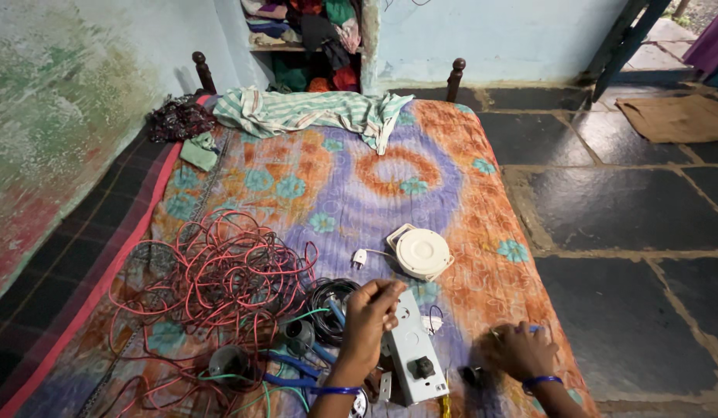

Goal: The person works on a bed with electrical components, using pliers and a screwdriver to strip wires and tighten connections on a white switchboard and a small black component. The person handles multiple wires and tools throughout the task.

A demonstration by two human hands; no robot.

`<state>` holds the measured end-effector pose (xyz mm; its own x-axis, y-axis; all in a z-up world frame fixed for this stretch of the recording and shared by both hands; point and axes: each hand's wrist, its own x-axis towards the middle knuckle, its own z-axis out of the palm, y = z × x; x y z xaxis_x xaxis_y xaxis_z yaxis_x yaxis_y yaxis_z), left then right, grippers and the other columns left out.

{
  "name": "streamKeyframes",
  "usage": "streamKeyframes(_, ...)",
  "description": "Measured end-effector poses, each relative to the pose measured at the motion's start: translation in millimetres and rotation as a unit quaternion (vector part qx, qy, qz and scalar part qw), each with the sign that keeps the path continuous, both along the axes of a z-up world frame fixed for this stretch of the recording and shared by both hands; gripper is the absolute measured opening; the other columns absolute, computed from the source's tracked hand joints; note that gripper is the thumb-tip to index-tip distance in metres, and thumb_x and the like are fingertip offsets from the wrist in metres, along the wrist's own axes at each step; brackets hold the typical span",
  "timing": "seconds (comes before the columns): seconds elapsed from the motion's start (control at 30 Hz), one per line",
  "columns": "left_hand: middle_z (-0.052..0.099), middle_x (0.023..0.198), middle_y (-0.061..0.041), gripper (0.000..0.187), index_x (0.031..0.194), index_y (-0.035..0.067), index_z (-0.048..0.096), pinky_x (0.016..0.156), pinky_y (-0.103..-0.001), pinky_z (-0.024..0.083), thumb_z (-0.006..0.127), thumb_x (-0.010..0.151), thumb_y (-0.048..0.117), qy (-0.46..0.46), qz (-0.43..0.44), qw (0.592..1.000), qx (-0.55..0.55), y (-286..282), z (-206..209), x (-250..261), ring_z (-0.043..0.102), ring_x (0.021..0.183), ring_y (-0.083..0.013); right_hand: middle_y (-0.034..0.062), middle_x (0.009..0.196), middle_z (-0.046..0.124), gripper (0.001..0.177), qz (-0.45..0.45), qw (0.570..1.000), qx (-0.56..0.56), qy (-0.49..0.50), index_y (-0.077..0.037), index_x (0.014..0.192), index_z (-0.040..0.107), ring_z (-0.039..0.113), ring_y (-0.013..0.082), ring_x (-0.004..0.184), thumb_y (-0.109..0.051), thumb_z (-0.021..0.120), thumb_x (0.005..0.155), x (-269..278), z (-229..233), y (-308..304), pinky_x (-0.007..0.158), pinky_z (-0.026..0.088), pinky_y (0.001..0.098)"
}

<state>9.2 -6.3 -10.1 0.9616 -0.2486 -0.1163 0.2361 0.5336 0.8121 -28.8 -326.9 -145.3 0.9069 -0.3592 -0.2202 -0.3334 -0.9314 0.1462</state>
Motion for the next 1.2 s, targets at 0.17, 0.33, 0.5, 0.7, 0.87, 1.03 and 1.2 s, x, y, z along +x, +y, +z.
streamKeyframes(0.17,0.051,0.066,0.003,0.019,0.092,0.001,0.071,0.046,-0.021,0.031,0.074,0.091,0.019,0.009,0.009,0.999,0.03,-1,2,-1,0.038,0.05,-0.0042,0.0105,0.123,0.066,0.064,0.127,0.946,0.069,-0.289,-0.017,0.125,0.067,0.062,0.0373,0.113,-0.05,0.079,0.071,8,42,35,0.082,0.053,0.0553)
streamKeyframes(0.33,0.053,0.069,0.002,0.015,0.097,0.0,0.07,0.049,-0.022,0.035,0.071,0.095,0.015,-0.009,0.083,0.996,-0.006,43,-2,19,0.041,0.053,-0.0043,0.0091,0.095,0.072,0.016,0.219,0.879,0.207,-0.369,-0.013,0.093,0.076,0.065,0.0345,0.089,-0.022,0.077,0.08,16,97,94,0.075,0.053,0.0453)
streamKeyframes(0.5,0.062,0.074,-0.001,0.02,0.104,0.0,0.075,0.051,-0.023,0.04,0.062,0.099,0.015,-0.005,0.107,0.992,0.069,98,-26,23,0.049,0.057,-0.006,0.0106,0.087,0.071,0.009,0.291,0.856,0.331,-0.27,-0.01,0.084,0.073,0.067,0.0327,0.085,-0.012,0.076,0.075,13,85,168,0.073,0.055,0.0438)
streamKeyframes(0.7,0.075,0.085,-0.004,0.023,0.101,0.006,0.076,0.05,-0.025,0.042,0.053,0.098,0.011,-0.064,0.109,0.98,0.153,159,-100,37,0.054,0.055,-0.0088,0.0133,0.087,0.07,0.011,0.418,0.867,0.254,-0.092,-0.009,0.08,0.067,0.069,0.0343,0.081,-0.018,0.066,0.085,12,60,214,0.069,0.056,0.0473)
streamKeyframes(0.87,0.077,0.086,-0.013,0.011,0.086,0.009,0.079,0.07,-0.038,0.056,0.071,0.079,0.009,-0.224,-0.234,0.765,0.557,176,-161,34,0.074,0.077,-0.0233,0.013,0.092,0.072,0.014,0.445,0.887,0.112,0.053,-0.014,0.099,0.071,0.072,0.0298,0.077,-0.022,0.062,0.093,50,141,209,0.065,0.059,0.0438)
streamKeyframes(1.03,0.071,0.096,-0.016,0.022,0.09,0.005,0.074,0.075,-0.052,0.054,0.073,0.068,0.009,-0.371,-0.084,0.559,0.736,154,-185,-10,0.068,0.094,-0.0365,0.0137,0.097,0.072,0.019,0.472,0.881,-0.014,0.007,-0.006,0.097,0.069,0.075,0.0273,0.081,-0.024,0.067,0.09,88,236,234,0.063,0.061,0.0409)
streamKeyframes(1.2,0.066,0.096,-0.012,0.017,0.092,0.006,0.066,0.076,-0.049,0.052,0.067,0.075,0.007,-0.461,-0.021,0.549,0.696,150,-178,-29,0.065,0.095,-0.0342,0.0154,0.091,0.071,0.029,0.504,0.862,-0.03,-0.03,-0.006,0.092,0.071,0.072,0.0336,0.079,-0.034,0.07,0.087,107,243,268,0.061,0.059,0.0465)
